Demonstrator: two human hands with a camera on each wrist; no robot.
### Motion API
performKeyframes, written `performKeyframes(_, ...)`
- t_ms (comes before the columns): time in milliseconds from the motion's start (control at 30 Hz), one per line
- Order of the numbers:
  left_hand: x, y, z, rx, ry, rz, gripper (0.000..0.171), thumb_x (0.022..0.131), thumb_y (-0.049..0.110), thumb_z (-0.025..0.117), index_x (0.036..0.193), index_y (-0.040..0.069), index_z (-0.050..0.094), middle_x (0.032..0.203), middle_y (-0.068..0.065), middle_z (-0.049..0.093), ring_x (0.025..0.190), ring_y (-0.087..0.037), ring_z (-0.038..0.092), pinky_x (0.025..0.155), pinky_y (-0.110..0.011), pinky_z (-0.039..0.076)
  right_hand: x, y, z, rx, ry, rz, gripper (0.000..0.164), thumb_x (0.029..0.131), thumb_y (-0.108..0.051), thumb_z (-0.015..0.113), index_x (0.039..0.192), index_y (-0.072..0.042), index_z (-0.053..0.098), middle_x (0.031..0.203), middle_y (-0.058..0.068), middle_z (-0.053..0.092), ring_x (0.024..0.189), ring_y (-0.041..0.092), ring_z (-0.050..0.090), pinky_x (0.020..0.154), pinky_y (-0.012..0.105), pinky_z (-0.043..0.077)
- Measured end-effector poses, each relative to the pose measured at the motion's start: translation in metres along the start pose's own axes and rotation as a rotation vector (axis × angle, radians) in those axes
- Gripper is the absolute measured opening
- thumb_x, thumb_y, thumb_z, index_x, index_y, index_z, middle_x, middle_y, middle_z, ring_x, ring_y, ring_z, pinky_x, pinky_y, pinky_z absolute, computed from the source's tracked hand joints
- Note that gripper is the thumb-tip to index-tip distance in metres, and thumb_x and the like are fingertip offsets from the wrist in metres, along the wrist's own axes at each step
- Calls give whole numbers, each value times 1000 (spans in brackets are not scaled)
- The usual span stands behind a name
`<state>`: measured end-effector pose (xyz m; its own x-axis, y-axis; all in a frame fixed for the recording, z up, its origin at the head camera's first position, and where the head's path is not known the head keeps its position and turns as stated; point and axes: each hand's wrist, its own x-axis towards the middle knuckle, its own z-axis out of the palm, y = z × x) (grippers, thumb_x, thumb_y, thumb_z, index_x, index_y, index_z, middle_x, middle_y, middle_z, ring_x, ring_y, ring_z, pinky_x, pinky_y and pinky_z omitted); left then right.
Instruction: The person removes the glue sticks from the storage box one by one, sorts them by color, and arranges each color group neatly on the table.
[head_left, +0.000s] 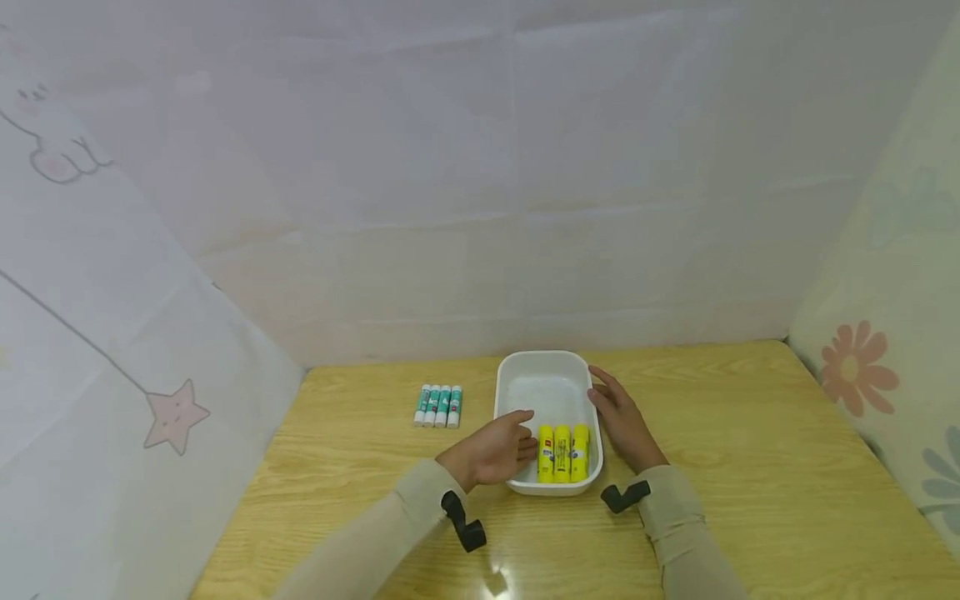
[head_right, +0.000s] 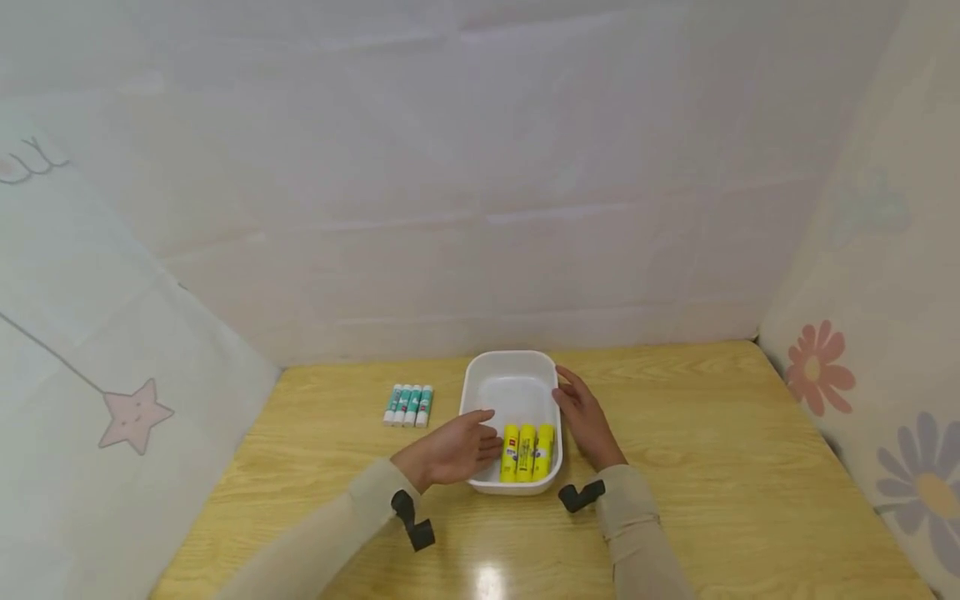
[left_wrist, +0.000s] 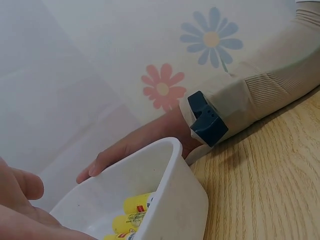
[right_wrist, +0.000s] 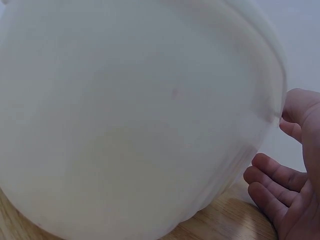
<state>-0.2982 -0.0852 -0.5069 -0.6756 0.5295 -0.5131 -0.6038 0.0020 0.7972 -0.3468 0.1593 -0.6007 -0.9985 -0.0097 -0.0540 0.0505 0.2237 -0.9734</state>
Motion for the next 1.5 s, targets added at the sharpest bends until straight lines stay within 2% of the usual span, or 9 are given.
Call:
performKeyframes(167,6,-3,1,-36,3,-14,91,102,44,41,145,-17,-9,154,-35,-6,144,-46,-2,117,-51,3,-1,-1,-1,0,-3,-11,49,99,-50,50,145,-48,35,138,8,51,127,29,48,110,53,31)
performKeyframes(333,11,-6,1,-90,9,-13,90,101,40,43,146,-16,-10,154,-34,-8,143,-47,-4,116,-54,1,-2,-3,-1,-6,-3,2,48,99,-50,50,144,-50,35,137,6,51,127,28,48,111,54,30)
performKeyframes(500,13,-9,2,-112,23,-19,88,100,37,47,148,-14,-6,156,-31,-4,143,-47,0,115,-58,6,-4,-4,0,-3,-13,5,48,100,-48,49,145,-50,35,138,7,51,127,28,47,111,53,30)
performKeyframes(667,13,-11,4,-109,20,-16,82,100,31,45,150,-11,-5,156,-30,-1,142,-48,5,114,-60,12,-6,-4,-1,-13,-14,-4,48,100,-48,49,146,-49,34,138,7,50,127,29,47,110,53,31)
performKeyframes(800,14,-12,5,-98,13,-2,66,102,25,40,149,-11,12,151,-30,16,137,-45,21,112,-59,21,-7,-4,-2,-23,-7,-8,48,100,-48,48,146,-48,34,139,8,50,128,30,47,110,54,30)
performKeyframes(900,15,-13,6,-83,11,6,50,103,20,36,141,-11,30,140,-26,34,127,-39,36,109,-54,30,-9,-4,-2,-29,-10,-10,49,100,-48,48,147,-46,34,139,8,50,128,30,46,110,55,29)
performKeyframes(967,15,-13,6,-75,15,6,45,103,18,35,137,-11,37,134,-24,42,121,-36,42,105,-51,35,-9,-4,-2,-28,-11,-15,49,100,-48,48,147,-45,34,139,9,50,128,30,46,111,55,29)
performKeyframes(1267,19,-14,8,-22,89,-5,37,103,13,42,129,-11,52,123,-21,57,110,-29,57,95,-42,49,-12,-9,-5,-20,-12,-9,51,99,-52,48,147,-47,33,139,9,49,127,30,46,111,54,28)
performKeyframes(1500,26,-17,14,149,137,20,41,97,2,50,137,-9,46,111,-15,66,98,-21,64,81,-32,54,-12,-4,-7,-27,-3,-6,49,100,-49,48,147,-47,33,139,9,50,129,30,45,112,55,27)
